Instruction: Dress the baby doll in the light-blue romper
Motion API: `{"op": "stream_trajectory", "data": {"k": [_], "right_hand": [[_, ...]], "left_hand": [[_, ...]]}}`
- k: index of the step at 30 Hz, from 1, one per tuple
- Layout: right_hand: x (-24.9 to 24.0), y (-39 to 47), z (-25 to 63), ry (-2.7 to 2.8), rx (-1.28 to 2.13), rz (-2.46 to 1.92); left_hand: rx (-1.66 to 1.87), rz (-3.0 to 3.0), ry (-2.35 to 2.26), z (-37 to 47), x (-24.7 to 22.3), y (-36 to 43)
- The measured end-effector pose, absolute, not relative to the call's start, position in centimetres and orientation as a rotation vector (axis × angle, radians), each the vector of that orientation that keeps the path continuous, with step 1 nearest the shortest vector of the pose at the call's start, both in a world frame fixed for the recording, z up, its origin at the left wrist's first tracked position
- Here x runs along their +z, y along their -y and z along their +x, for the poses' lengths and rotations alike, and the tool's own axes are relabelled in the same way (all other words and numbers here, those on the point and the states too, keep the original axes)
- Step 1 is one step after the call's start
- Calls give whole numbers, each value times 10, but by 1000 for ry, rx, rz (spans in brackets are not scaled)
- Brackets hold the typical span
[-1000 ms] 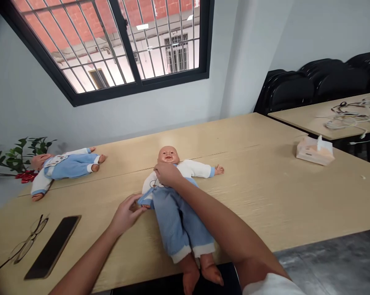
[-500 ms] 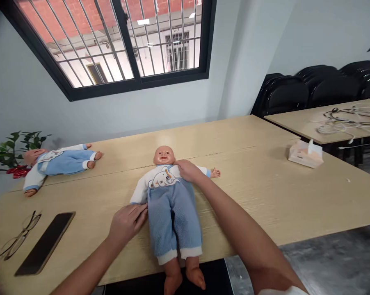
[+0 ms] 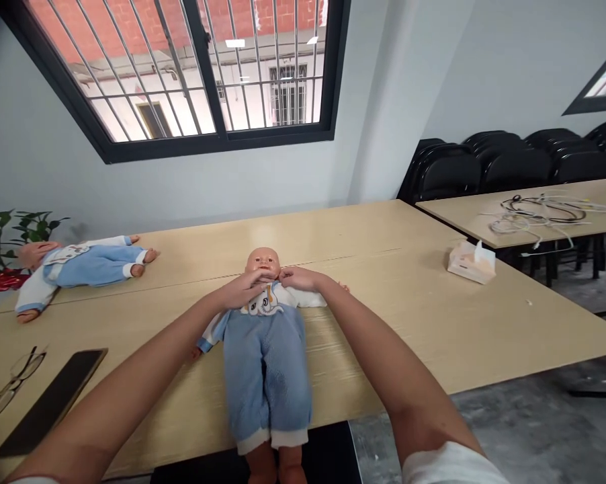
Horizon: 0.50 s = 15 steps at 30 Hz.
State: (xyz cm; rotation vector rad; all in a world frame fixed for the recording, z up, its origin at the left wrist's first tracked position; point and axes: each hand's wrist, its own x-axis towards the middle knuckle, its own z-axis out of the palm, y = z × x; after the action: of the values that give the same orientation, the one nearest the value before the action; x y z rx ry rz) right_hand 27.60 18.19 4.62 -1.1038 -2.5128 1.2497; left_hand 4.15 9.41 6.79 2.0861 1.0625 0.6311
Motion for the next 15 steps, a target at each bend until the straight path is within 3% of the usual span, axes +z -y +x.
{"op": "stream_trajectory", "data": {"k": [8,15], "right_hand": [[51,-162,296,2371,1581,-1006],[44,-132,341,2271,1484,-1007]], "left_hand": [[458,2151,-1083,45,64,-92],[347,2351,-1155,49,64,-98]]}}
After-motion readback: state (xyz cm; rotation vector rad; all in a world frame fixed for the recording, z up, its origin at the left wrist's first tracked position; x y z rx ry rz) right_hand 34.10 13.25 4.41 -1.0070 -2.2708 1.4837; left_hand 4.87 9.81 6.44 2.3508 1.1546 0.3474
